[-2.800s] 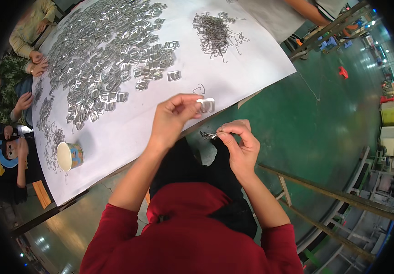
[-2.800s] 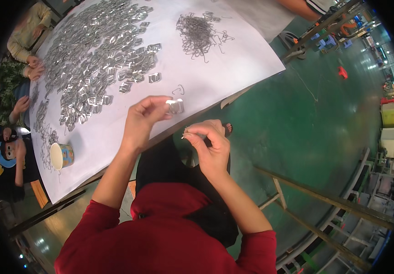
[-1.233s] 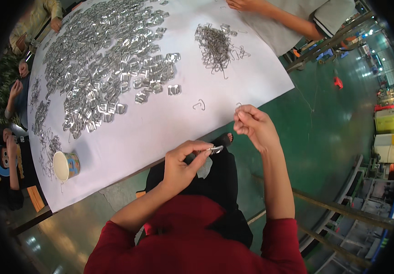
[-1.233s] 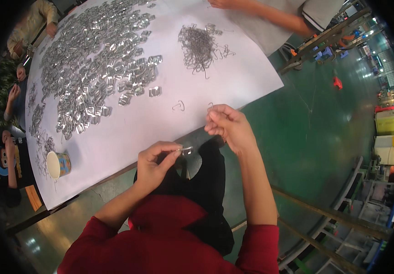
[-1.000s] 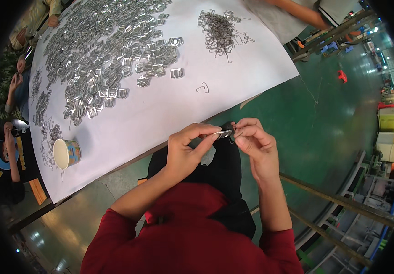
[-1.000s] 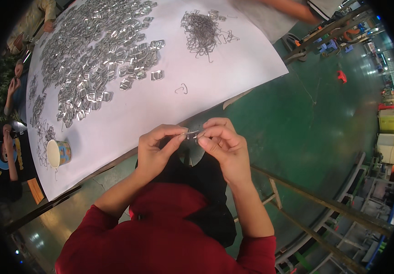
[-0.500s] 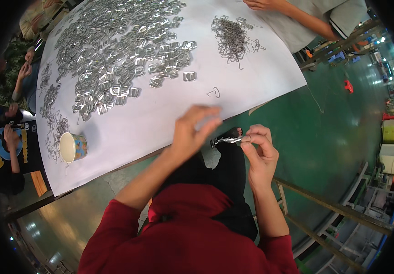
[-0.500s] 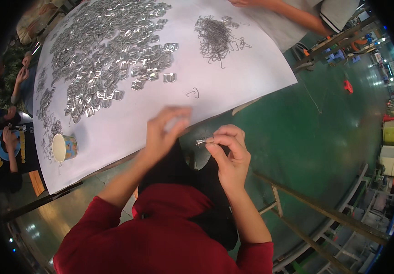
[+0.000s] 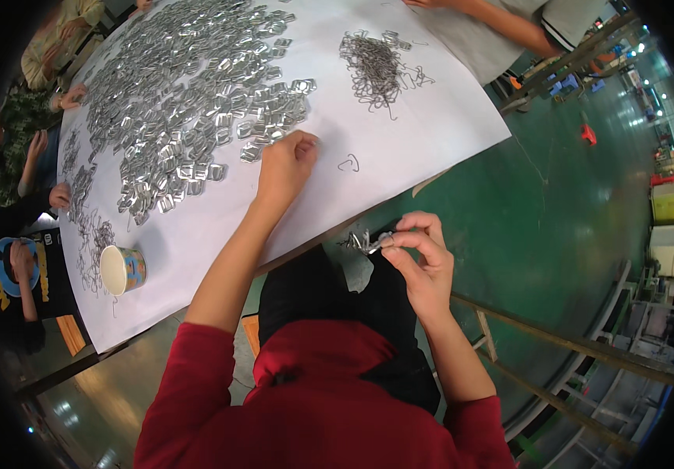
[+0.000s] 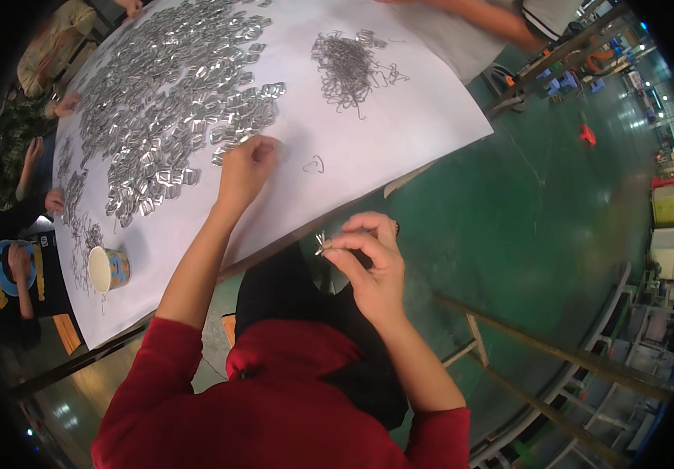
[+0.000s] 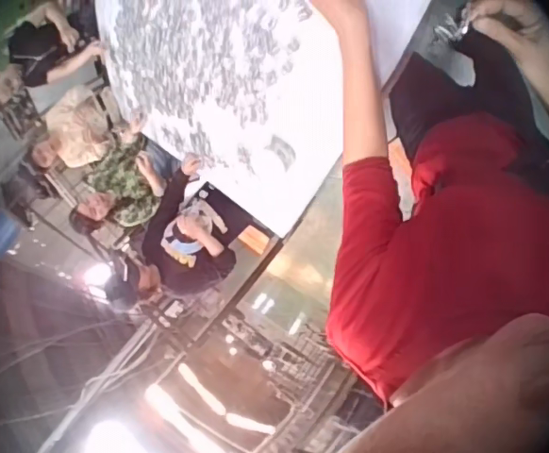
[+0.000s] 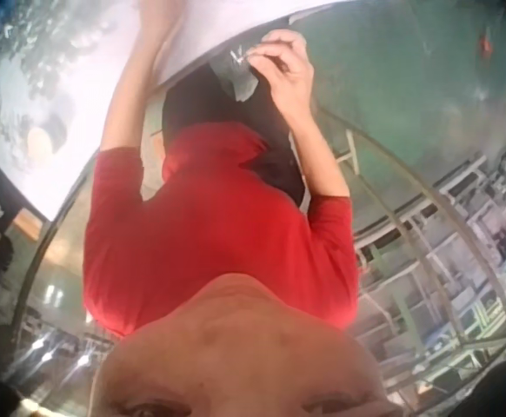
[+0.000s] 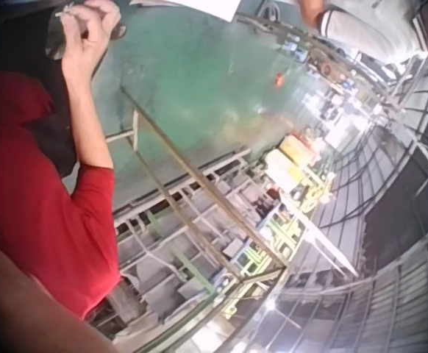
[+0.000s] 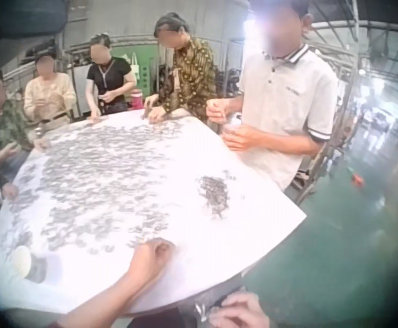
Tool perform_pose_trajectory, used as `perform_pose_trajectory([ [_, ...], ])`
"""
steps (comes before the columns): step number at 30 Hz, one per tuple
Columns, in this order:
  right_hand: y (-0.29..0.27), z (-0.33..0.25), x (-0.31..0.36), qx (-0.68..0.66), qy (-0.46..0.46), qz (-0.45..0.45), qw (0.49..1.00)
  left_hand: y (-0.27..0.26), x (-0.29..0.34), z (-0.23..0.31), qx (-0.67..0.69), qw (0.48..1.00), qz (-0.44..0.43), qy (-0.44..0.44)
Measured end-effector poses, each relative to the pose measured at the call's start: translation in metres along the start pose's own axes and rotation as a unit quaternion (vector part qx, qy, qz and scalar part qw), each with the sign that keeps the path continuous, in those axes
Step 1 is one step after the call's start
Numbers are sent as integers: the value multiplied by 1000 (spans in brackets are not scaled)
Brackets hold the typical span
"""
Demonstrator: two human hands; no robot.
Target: The person threads small metal hooks onto larger metal bracket pieces one at a time and then hangs the assembled chains of brackets onto a metal rack.
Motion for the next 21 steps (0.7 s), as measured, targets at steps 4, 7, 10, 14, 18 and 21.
perform_pose_trajectory([
  [4, 4, 7, -5, 2, 27, -10, 1000, 13, 58, 49, 361, 921, -106, -97],
  [7, 6, 10, -8, -5, 44, -14, 999, 9, 82, 68, 408, 904, -87, -89],
  [10, 8, 14, -7, 1, 40, -18, 999, 9, 89, 78, 452, 884, -82, -79],
  [14, 8, 21, -7, -37, 59, -8, 998, 10, 92, 81, 460, 882, -79, -62],
  [18, 6, 30, -6, -68, 100, 4, 993, 10, 93, 83, 453, 886, -78, -57],
  [21, 4, 31, -10, -36, 96, -59, 993, 8, 95, 83, 404, 912, -65, -17],
])
Point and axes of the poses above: each hand's wrist, its own x-axis away from the middle knuckle, its own y-axis out of the palm, z = x × y, the point moved 7 cm from there along -x, towards the middle knuckle, and after that the axes turned 4 degrees about -x, right-handed, at the moved point
